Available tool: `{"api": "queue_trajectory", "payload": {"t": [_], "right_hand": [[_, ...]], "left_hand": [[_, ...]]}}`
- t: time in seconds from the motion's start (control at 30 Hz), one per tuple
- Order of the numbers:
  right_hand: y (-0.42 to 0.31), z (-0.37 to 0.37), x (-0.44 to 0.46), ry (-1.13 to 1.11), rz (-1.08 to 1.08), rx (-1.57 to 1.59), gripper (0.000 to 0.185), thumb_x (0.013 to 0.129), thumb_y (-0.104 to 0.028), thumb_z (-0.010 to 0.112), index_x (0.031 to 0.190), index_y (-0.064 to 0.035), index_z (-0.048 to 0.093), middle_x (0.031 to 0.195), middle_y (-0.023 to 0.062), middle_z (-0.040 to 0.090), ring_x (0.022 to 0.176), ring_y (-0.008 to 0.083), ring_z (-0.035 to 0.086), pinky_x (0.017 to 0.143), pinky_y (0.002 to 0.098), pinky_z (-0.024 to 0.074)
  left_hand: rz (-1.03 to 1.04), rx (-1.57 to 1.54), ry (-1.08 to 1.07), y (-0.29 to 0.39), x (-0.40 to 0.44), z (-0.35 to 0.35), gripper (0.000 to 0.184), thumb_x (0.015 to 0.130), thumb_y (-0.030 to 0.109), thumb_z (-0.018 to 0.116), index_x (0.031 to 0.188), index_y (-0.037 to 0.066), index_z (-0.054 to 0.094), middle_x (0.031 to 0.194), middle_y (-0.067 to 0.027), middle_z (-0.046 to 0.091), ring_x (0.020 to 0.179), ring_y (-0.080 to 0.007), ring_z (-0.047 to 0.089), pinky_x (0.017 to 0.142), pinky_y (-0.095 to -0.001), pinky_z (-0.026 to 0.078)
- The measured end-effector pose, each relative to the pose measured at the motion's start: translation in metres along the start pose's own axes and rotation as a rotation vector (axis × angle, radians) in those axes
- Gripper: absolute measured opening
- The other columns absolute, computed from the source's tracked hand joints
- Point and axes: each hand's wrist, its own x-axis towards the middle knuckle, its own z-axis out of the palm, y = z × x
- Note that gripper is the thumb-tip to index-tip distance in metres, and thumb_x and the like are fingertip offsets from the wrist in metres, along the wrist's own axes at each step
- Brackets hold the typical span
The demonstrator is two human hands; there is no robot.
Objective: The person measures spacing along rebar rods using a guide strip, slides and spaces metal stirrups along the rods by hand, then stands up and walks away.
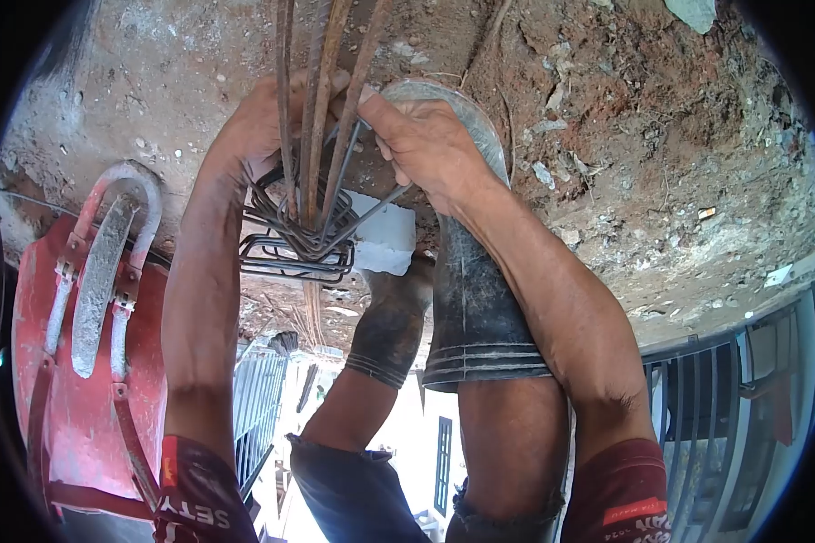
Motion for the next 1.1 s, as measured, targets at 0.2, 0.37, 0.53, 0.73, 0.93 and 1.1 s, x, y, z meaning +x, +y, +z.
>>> {"api": "queue_trajectory", "payload": {"t": [0.2, 0.37, 0.53, 0.73, 0.93, 1.1], "right_hand": [[0.008, -0.002, 0.001, 0.007, -0.082, -0.002, 0.049, 0.092, -0.042, 0.059, 0.057, -0.0088, 0.051, 0.052, -0.0021, 0.044, 0.042, 0.0066, 0.036, 0.039, 0.0229, 0.0282], [0.011, -0.004, 0.0, 0.0, -0.089, 0.024, 0.052, 0.09, -0.046, 0.06, 0.055, -0.0094, 0.048, 0.054, -0.0017, 0.042, 0.047, 0.0077, 0.037, 0.041, 0.0252, 0.0298], [0.009, -0.007, -0.013, 0.012, -0.044, 0.069, 0.05, 0.089, -0.045, 0.062, 0.056, -0.0099, 0.05, 0.052, -0.0017, 0.044, 0.042, 0.008, 0.035, 0.041, 0.025, 0.0301], [0.017, -0.026, -0.021, -0.01, -0.028, 0.164, 0.049, 0.09, -0.051, 0.056, 0.063, -0.0101, 0.055, 0.051, -0.002, 0.047, 0.045, 0.0068, 0.043, 0.044, 0.0205, 0.0355], [0.003, -0.011, -0.027, -0.008, -0.014, 0.19, 0.034, 0.094, -0.038, 0.055, 0.086, -0.0049, 0.06, 0.072, 0.0003, 0.059, 0.064, 0.0073, 0.058, 0.06, 0.0199, 0.0536], [0.012, -0.025, -0.031, -0.078, 0.055, 0.31, 0.025, 0.096, -0.025, 0.055, 0.091, -0.0009, 0.061, 0.073, 0.006, 0.063, 0.057, 0.0109, 0.061, 0.05, 0.0228, 0.0555]], "left_hand": [[-0.009, -0.272, 0.145, 0.01, -0.01, 0.026, 0.034, 0.085, 0.039, 0.068, 0.083, 0.005, 0.068, 0.064, 0.0011, 0.06, 0.054, -0.0082, 0.055, 0.047, -0.0229, 0.042], [-0.047, -0.231, 0.245, 0.006, -0.005, 0.024, 0.033, 0.082, 0.039, 0.071, 0.081, 0.005, 0.068, 0.065, -0.0003, 0.06, 0.054, -0.0077, 0.054, 0.046, -0.0227, 0.041], [-0.105, -0.283, 0.419, -0.007, -0.007, 0.003, 0.021, 0.086, 0.022, 0.068, 0.085, 0.001, 0.064, 0.063, -0.0015, 0.057, 0.05, -0.0069, 0.048, 0.044, -0.0213, 0.039], [-0.036, -0.501, 0.531, -0.042, -0.065, -0.017, 0.023, 0.093, 0.025, 0.061, 0.087, 0.003, 0.059, 0.057, 0.0039, 0.044, 0.046, -0.0041, 0.034, 0.041, -0.02, 0.032], [-0.057, -0.733, 0.648, -0.032, -0.073, -0.004, 0.026, 0.095, 0.023, 0.057, 0.104, -0.001, 0.059, 0.062, 0.0076, 0.033, 0.051, -0.0018, 0.027, 0.041, -0.0175, 0.023], [-0.104, -0.812, 0.74, -0.034, -0.092, 0.013, 0.021, 0.095, 0.019, 0.056, 0.101, -0.001, 0.059, 0.063, 0.0071, 0.034, 0.05, -0.002, 0.027, 0.041, -0.0171, 0.023]]}}
